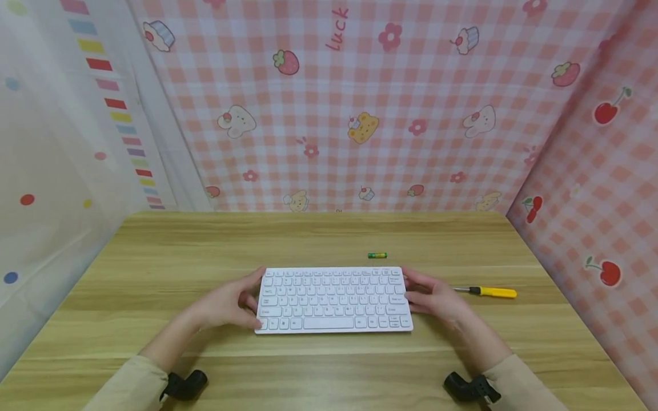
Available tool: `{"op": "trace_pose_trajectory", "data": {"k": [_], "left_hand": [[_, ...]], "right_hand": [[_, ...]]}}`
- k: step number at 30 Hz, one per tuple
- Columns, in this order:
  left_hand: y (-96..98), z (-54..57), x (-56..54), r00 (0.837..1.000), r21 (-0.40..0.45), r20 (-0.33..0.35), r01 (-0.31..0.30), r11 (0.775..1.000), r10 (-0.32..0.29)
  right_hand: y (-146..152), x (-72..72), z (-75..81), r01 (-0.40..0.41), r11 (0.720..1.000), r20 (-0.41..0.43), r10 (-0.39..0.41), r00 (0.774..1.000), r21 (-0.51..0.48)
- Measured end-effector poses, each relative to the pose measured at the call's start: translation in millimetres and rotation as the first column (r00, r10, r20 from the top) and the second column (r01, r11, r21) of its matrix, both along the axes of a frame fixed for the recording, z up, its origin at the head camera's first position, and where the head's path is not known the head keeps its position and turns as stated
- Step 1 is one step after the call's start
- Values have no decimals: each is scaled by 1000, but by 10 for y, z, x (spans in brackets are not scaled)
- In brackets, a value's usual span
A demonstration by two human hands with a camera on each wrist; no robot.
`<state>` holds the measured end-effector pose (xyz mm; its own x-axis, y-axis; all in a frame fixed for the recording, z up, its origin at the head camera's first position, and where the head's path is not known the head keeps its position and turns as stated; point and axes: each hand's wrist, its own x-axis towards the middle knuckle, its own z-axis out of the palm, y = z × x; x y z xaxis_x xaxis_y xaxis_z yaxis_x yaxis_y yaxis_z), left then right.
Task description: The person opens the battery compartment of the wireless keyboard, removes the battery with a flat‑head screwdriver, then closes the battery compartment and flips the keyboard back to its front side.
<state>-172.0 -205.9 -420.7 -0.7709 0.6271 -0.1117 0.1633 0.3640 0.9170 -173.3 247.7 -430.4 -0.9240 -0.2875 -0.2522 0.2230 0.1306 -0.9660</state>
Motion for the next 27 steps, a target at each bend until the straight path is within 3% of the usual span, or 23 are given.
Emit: {"op": "trace_pose_trajectory", "data": {"k": [7, 13, 20, 27], "left_hand": [[13, -38, -23, 1000, 25, -16, -18, 1000, 18], [26, -46, -29, 1000, 6, -6, -12, 1000, 12], [37, -39, -42, 996, -112, -73, -67, 991, 59], [41, -25, -40, 996, -139, -79, -59, 988, 49]], "right_hand": [[-13, -10, -9, -24, 990, -109, 40, 993, 142], [-22, -15, -7, -35, 957, -201, 97, 975, 289], [-31, -21, 7, -29, 936, -216, 111, 970, 350], [-46, -26, 7, 1, 931, -206, 80, 975, 365]]}}
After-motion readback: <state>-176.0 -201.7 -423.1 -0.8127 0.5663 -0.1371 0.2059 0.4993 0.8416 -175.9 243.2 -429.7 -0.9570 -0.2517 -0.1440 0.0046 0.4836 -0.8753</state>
